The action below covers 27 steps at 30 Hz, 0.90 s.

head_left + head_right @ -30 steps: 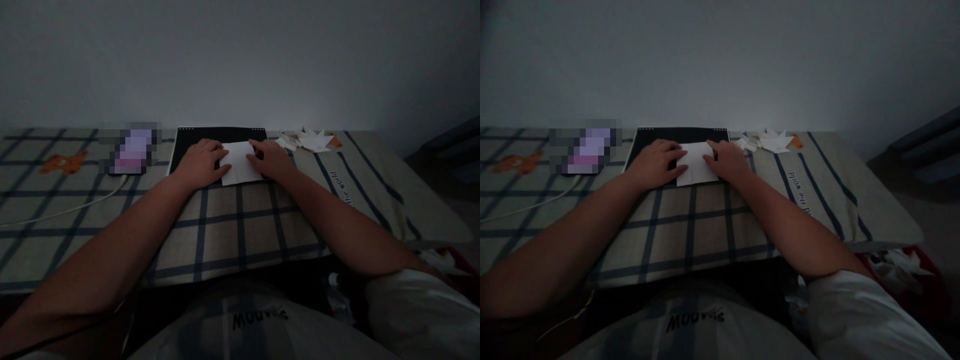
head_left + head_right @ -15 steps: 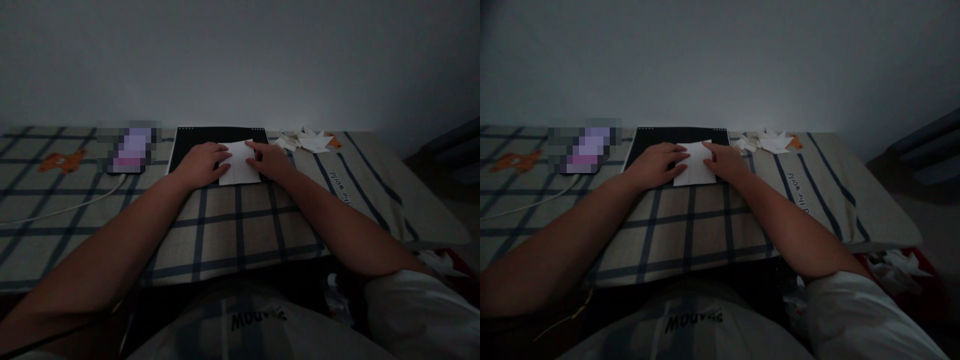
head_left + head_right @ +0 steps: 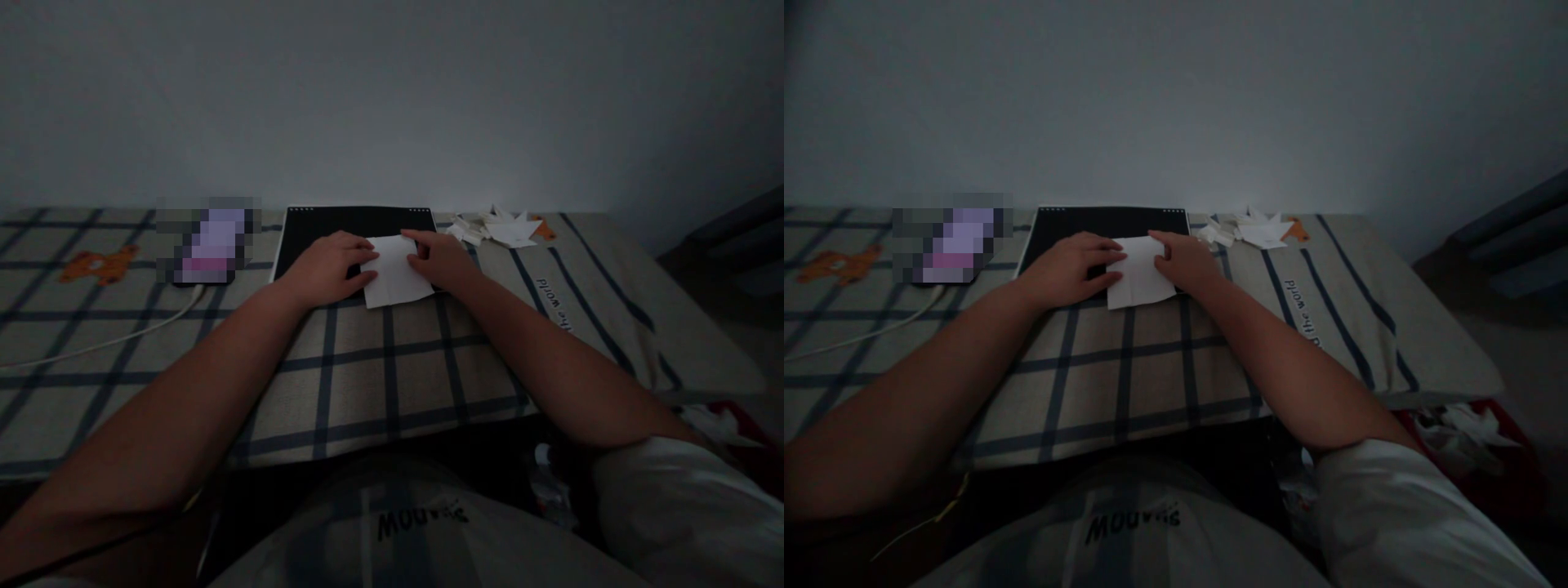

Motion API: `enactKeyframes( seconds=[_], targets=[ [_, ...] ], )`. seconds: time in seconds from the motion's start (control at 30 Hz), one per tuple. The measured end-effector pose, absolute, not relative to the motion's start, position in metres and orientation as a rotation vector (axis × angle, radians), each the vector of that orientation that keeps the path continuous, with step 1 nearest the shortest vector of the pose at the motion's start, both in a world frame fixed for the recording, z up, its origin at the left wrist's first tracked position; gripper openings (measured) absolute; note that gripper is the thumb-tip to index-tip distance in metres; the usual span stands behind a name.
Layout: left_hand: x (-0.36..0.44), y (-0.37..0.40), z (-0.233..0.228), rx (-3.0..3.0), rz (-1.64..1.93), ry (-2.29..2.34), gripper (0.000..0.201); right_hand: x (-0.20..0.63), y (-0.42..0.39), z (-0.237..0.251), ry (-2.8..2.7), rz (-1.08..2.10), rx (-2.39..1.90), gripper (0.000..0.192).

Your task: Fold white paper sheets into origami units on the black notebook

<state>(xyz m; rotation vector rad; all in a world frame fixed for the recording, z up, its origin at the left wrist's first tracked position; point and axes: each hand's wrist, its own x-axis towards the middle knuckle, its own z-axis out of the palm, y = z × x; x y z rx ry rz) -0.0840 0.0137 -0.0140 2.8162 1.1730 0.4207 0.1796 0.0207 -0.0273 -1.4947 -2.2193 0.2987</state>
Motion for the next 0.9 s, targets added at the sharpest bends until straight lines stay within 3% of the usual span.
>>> enactKeyframes(
  seconds=[0.5, 0.9],
  targets=[
    [-0.0842, 0.0117, -0.0118, 2.802, 0.324, 1.193, 0.073, 0.1776, 0.0160, -0.0257, -2.148, 0.131, -1.649, 0.057],
    [-0.0809, 0.0056, -0.0074, 2.790, 0.178, 1.214, 0.075, 0.1833, 0.0246, -0.0320, -2.172, 0.238, -1.543, 0.065]
  ],
)
